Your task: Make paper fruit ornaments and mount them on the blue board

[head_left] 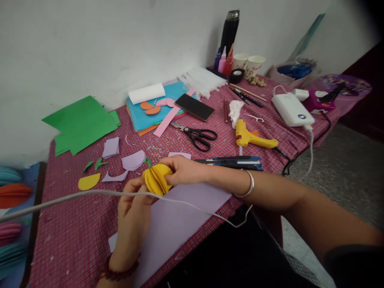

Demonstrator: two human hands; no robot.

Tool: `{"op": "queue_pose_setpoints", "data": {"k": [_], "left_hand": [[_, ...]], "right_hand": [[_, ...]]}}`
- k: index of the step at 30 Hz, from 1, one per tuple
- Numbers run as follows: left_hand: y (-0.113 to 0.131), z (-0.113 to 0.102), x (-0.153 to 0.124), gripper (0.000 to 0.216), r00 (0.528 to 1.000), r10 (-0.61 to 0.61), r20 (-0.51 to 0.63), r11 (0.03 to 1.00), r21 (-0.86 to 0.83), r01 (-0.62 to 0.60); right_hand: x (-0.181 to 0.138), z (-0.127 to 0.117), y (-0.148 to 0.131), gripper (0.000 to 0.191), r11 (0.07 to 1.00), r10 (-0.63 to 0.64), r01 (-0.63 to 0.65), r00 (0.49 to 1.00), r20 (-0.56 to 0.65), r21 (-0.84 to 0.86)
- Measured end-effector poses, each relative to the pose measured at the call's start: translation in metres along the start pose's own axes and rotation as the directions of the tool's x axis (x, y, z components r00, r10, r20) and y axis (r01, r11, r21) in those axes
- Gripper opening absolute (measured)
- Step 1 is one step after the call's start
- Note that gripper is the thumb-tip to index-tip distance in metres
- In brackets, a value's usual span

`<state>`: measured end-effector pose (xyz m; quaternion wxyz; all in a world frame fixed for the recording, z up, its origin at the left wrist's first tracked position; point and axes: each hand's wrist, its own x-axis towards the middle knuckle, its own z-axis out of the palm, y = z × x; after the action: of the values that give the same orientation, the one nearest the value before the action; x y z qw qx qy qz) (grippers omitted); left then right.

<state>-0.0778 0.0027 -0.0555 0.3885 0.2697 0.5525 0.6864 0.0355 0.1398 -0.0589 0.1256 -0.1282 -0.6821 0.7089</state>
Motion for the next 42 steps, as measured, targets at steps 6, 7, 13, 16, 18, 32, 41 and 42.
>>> {"op": "queue_pose_setpoints", "data": {"k": [6, 7, 13, 16, 18, 32, 41, 42], "left_hand": [[-0.002, -0.005, 0.000, 0.020, 0.998, 0.019, 0.066, 0.997, 0.078, -0.024], [-0.002, -0.006, 0.000, 0.020, 0.997, 0.019, 0.072, 0.997, 0.077, -0.025], [-0.003, -0.003, 0.000, 0.019, 0.999, 0.000, 0.045, 0.994, 0.113, -0.005], [-0.002, 0.000, 0.001, 0.029, 0.999, -0.035, 0.011, 0.969, 0.246, 0.031], [-0.002, 0.000, 0.001, 0.032, 0.999, -0.039, -0.008, 0.957, 0.287, 0.039], [-0.012, -0.002, 0.001, 0.035, 1.000, 0.009, -0.023, 0.994, 0.113, -0.006], [-0.009, 0.006, 0.007, 0.077, 0.993, 0.122, -0.006, 0.989, 0.081, -0.121], [-0.008, 0.004, 0.006, 0.073, 0.989, 0.149, 0.001, 0.985, 0.088, -0.149]], "right_hand": [[0.000, 0.000, -0.002, 0.015, 0.994, -0.020, 0.016, 0.999, -0.033, -0.110], [0.000, 0.000, -0.002, 0.015, 0.993, -0.021, 0.017, 0.999, -0.035, -0.118], [-0.001, 0.001, -0.004, 0.015, 0.991, -0.022, 0.014, 0.998, -0.063, -0.134], [-0.002, 0.003, -0.004, 0.014, 0.995, -0.027, 0.019, 0.996, -0.084, -0.094], [-0.001, 0.004, -0.003, 0.015, 0.999, -0.021, 0.018, 0.997, -0.078, -0.037], [-0.003, 0.001, -0.012, 0.013, 0.976, 0.191, -0.184, 0.980, 0.056, -0.112], [0.000, 0.005, -0.010, 0.009, 0.983, 0.142, -0.144, 0.989, -0.029, -0.116], [0.000, 0.004, -0.010, 0.009, 0.985, 0.129, -0.130, 0.991, -0.019, -0.113]]}}
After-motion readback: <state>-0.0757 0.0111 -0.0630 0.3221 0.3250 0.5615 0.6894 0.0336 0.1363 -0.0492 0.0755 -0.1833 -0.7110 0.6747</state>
